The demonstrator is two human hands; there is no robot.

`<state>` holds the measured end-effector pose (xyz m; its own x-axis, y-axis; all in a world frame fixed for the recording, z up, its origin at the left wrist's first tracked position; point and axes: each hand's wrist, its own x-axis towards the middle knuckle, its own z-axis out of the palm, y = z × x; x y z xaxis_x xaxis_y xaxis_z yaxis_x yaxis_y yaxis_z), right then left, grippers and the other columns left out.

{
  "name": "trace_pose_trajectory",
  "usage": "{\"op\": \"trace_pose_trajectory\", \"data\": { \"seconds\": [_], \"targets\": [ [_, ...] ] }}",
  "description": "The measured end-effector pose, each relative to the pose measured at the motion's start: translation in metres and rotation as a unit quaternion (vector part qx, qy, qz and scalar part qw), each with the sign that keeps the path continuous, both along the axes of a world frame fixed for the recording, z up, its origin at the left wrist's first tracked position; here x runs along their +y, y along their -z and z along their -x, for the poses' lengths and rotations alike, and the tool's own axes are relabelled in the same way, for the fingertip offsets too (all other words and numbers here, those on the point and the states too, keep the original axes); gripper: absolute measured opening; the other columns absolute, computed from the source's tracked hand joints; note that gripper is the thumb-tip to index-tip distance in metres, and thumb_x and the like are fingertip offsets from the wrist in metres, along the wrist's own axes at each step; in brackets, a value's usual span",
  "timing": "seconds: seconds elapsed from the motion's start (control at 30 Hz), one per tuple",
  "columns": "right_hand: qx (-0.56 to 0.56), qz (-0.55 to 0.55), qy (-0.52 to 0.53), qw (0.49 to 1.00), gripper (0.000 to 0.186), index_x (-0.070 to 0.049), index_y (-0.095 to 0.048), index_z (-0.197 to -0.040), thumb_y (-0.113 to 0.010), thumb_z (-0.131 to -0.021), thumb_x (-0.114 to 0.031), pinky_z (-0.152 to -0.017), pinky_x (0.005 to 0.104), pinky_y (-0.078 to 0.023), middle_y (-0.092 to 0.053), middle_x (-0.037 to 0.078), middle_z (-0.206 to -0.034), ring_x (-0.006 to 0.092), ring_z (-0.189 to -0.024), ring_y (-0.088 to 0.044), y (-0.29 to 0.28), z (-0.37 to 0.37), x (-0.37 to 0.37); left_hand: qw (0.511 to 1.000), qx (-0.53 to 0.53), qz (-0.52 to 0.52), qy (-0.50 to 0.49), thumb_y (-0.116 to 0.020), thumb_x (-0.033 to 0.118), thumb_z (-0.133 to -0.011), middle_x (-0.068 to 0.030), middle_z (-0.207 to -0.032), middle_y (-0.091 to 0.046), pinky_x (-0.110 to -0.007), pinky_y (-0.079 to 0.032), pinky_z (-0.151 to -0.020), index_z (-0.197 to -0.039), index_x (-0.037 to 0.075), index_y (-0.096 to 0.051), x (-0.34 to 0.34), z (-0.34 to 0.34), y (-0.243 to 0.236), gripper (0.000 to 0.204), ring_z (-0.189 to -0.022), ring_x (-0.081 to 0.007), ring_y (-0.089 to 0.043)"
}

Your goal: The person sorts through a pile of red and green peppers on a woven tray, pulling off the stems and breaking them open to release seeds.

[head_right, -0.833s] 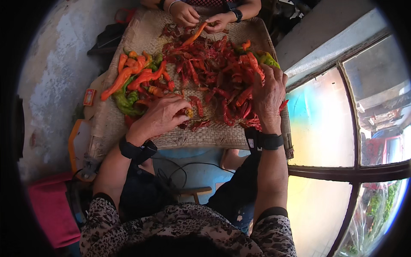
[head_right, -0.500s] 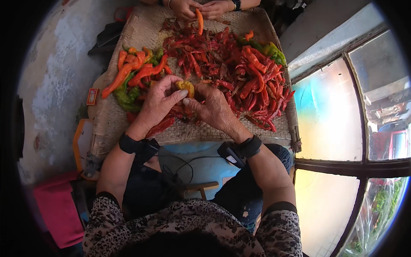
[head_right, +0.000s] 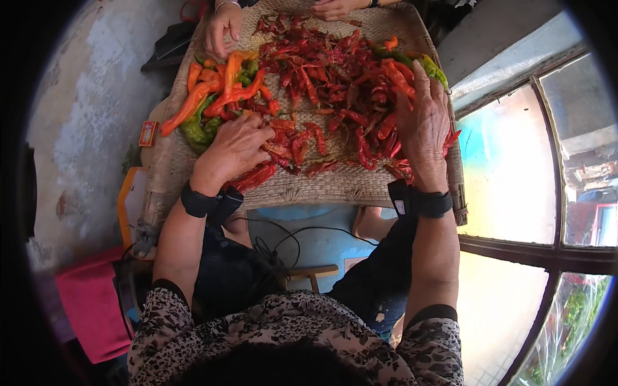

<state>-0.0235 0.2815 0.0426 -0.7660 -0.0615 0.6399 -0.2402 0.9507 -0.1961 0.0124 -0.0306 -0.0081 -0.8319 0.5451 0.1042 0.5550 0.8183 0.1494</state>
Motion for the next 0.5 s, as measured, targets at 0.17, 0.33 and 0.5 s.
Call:
{"op": "trace_pose_trajectory", "data": {
  "seconds": [0.17, 0.33, 0.5],
  "targets": [
    [-0.216, 0.011, -0.316, 0.924, 0.033, -0.005, -0.061, -0.118, -0.066, -0.087, -0.013, -0.072, 0.0425, -0.054, -0.061, 0.015, -0.096, 0.0352, -0.089, -0.064, 0.034, -0.031, -0.056, 0.994, 0.019, -0.092, 0.050, -0.068, 0.014, -0.082, -0.0115, -0.087, -0.059, -0.043, -0.048, -0.075, -0.090, 0.005, -0.065, 0.024, 0.004, 0.007, 0.012, -0.091, -0.0309, -0.059],
    [-0.273, -0.134, -0.271, 0.914, 0.023, -0.006, -0.061, -0.106, -0.066, -0.085, -0.015, -0.066, 0.0420, -0.054, -0.061, 0.013, -0.094, 0.0322, -0.088, -0.065, 0.059, -0.036, -0.076, 0.995, -0.005, -0.080, 0.059, -0.068, 0.010, -0.081, -0.0110, -0.087, -0.063, -0.043, -0.050, -0.073, -0.091, 0.005, -0.063, 0.033, 0.002, 0.005, 0.012, -0.086, -0.0321, -0.062],
    [-0.259, -0.006, -0.310, 0.915, 0.019, -0.004, -0.065, -0.102, -0.067, -0.085, -0.013, -0.066, 0.0407, -0.053, -0.063, 0.014, -0.088, 0.0318, -0.081, -0.065, 0.048, -0.026, -0.058, 0.986, -0.009, -0.168, 0.009, -0.066, 0.006, -0.083, -0.0131, -0.091, -0.065, -0.044, -0.051, -0.074, -0.097, 0.004, -0.062, 0.031, 0.005, -0.002, 0.015, -0.086, -0.0341, -0.063]
  ]
}}
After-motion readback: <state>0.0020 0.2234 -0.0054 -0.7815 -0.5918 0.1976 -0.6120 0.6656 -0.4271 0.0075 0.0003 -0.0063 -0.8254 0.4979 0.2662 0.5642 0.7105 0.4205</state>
